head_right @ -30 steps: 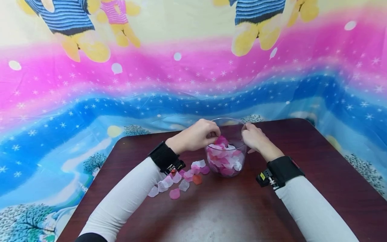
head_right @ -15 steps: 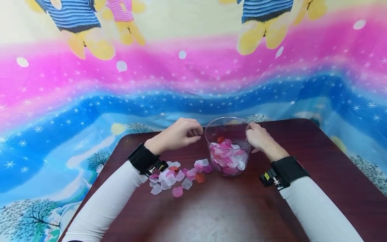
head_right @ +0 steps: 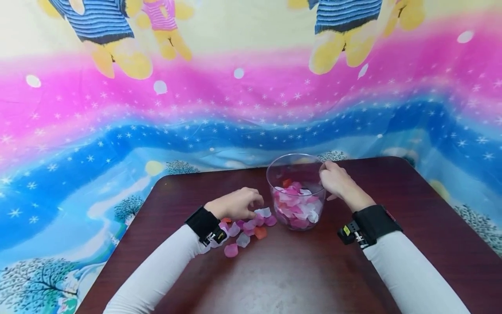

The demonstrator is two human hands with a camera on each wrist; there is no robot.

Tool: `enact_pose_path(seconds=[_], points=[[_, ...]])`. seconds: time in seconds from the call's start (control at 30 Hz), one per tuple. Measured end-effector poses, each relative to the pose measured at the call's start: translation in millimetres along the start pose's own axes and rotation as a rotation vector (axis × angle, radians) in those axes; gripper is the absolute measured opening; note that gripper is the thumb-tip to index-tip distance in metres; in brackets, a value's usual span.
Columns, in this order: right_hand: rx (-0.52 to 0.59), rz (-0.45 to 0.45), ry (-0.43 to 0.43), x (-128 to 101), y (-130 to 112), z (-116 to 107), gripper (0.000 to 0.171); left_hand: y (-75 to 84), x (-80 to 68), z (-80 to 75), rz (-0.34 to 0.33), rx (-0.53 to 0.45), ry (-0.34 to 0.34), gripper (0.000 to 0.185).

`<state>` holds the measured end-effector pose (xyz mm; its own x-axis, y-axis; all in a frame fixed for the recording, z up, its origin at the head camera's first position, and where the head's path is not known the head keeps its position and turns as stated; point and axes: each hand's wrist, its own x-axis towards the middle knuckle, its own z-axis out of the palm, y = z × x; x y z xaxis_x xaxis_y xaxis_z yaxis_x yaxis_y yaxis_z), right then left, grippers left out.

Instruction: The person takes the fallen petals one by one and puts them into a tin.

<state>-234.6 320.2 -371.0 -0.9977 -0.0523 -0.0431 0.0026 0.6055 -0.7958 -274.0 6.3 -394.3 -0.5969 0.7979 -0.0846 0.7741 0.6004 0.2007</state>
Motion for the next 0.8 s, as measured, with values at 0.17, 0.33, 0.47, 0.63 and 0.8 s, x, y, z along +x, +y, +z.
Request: enact_pose_path(seconds=[0.17,0.33,0.47,0.63,0.8], points=[[-0.017,-0.004,0.003,0,0,1,0.043,-6.6,8.9,22.2,-0.059,0.023,-0.016,0.035],[-0.015,-0.004,0.003,1,0,0,0.043,-9.8,14.0,33.2,-0.09,0.04,-0.049,0.038],[-0.02,-0.009,0.005,1,-1,-1,0.042,-9.0,13.9,35.4,-0.058,0.032,-0.04,0.029],[-0.016,-0.008,0.005,1,0,-1,0.041,-8.2,12.2,34.7,-0.004,-0.02,0.014,0.01],[-0.004,-0.005,0.006,0,0,0,0.041,-9.5,10.6,34.1,-0.007,-0.067,0.041,0.008]])
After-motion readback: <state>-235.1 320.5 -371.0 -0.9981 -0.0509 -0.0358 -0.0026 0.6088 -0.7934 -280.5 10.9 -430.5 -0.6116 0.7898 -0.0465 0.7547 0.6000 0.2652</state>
